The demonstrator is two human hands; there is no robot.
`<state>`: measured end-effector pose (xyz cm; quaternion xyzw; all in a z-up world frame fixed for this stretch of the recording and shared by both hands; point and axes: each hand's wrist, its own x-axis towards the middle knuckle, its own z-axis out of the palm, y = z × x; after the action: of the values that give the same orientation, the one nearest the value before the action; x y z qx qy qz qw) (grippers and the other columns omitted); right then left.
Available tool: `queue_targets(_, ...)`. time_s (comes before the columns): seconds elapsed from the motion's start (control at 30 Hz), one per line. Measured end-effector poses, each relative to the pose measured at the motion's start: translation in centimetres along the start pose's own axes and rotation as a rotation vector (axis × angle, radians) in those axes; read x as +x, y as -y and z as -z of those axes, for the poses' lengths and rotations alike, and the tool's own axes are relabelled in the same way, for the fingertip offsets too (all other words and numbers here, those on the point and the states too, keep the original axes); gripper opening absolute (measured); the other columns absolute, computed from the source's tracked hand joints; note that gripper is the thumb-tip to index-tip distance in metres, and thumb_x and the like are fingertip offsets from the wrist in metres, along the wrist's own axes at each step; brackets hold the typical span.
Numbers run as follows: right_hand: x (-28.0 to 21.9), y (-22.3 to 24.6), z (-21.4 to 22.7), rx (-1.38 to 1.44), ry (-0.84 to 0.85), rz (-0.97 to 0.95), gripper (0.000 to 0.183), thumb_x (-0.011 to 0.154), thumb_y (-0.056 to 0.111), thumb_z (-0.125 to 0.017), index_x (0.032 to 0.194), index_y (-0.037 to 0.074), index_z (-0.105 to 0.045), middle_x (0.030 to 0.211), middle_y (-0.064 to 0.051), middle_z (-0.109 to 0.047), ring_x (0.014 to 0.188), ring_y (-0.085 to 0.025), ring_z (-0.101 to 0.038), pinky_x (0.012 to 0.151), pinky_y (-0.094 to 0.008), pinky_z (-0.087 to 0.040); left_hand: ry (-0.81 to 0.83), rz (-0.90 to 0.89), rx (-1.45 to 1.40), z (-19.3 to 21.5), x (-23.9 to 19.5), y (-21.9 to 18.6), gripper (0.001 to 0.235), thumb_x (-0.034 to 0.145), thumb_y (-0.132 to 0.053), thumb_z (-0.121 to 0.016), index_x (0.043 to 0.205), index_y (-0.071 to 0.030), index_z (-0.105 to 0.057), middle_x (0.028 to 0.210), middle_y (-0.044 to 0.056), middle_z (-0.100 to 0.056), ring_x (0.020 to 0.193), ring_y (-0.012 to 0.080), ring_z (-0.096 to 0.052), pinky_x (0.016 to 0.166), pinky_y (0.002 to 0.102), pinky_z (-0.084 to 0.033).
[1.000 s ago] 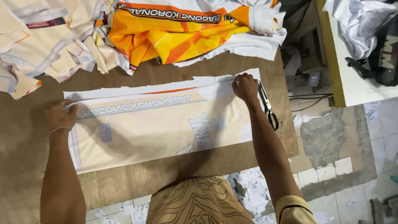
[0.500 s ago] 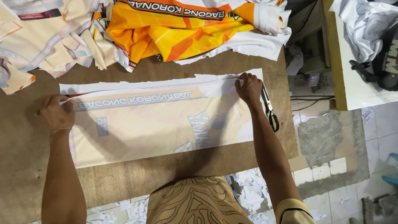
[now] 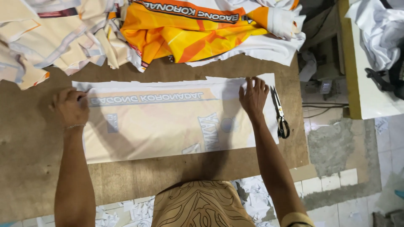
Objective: Cutting out printed fabric panels for jerseys using scissors on a wooden table.
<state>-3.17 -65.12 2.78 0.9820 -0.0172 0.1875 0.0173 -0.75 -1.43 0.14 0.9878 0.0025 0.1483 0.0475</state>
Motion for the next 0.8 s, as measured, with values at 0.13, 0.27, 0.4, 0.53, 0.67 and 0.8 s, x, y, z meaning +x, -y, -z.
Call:
queue_targets(0.13,-2.4,3.7,1.1,0.201,-0.096,0.143,0.016,0.095,0.022,-0.068,0.107,0.011,-0.070,0.107,-0.011,-0.067,0.096,-0.033,-0.062,0.082,-0.047,-0.045,-0.109,-0.266,0.048,1.2,-1.8,0.1,0.018,0.072,-0.019,-0.069,0.088,-0.026,-0.073,0.134,-0.010,-0.069,0.109,0.0255,-0.057,0.087,0.042,-0.042)
queue_targets(0.27,-4.2,5.2,0.1,0.170,-0.059,0.155,0.027,0.092,0.040,-0.072,0.110,0.020,-0.067,0.104,-0.002,-0.058,0.103,-0.023,-0.061,0.088,-0.041,-0.049,0.080,-0.039,-0.101,0.4,-1.6,1.7,0.014,0.083,-0.011,-0.075,0.094,-0.020,-0.073,0.132,-0.009,-0.068,0.129,0.0238,-0.058,0.102,0.048,-0.046)
queue_targets(0.4,-4.7,5.2,-0.6,0.126,-0.063,0.165,0.032,0.093,0.046,-0.071,0.112,0.020,-0.066,0.107,-0.003,-0.057,0.104,-0.024,-0.061,0.086,-0.041,-0.050,0.051,0.156,-0.359,-2.3,1.2,4.2,0.013,0.102,-0.012,-0.063,0.111,-0.020,-0.070,0.117,0.001,-0.075,0.112,0.0301,-0.069,0.095,0.048,-0.050)
queue_targets(0.53,-4.8,5.3,-0.5,0.128,-0.026,0.137,0.034,0.095,0.047,-0.069,0.115,0.020,-0.066,0.109,-0.002,-0.057,0.106,-0.024,-0.061,0.085,-0.040,-0.052,0.124,0.279,-0.326,-4.0,3.6,4.9,0.026,0.095,-0.021,-0.073,0.121,-0.022,-0.072,0.114,0.005,-0.075,0.103,0.0365,-0.071,0.091,0.049,-0.054)
queue_targets(0.67,-5.0,5.4,-0.1,0.112,0.007,0.108,0.034,0.097,0.047,-0.068,0.117,0.020,-0.066,0.110,-0.002,-0.058,0.107,-0.025,-0.061,0.089,-0.044,-0.051,0.129,0.396,-0.269,-7.2,3.7,6.3,0.021,0.091,-0.030,-0.080,0.111,-0.029,-0.075,0.097,0.001,-0.077,0.089,0.0291,-0.075,0.079,0.040,-0.058)
queue_targets(0.8,-5.4,6.0,0.4,0.078,0.047,0.064,0.034,0.098,0.049,-0.065,0.119,0.022,-0.065,0.114,-0.001,-0.057,0.113,-0.024,-0.059,0.092,-0.045,-0.050,0.110,0.444,-0.242,-6.7,3.0,5.3,0.020,0.091,-0.037,-0.079,0.111,-0.034,-0.075,0.084,0.004,-0.075,0.087,0.0299,-0.074,0.077,0.042,-0.059)
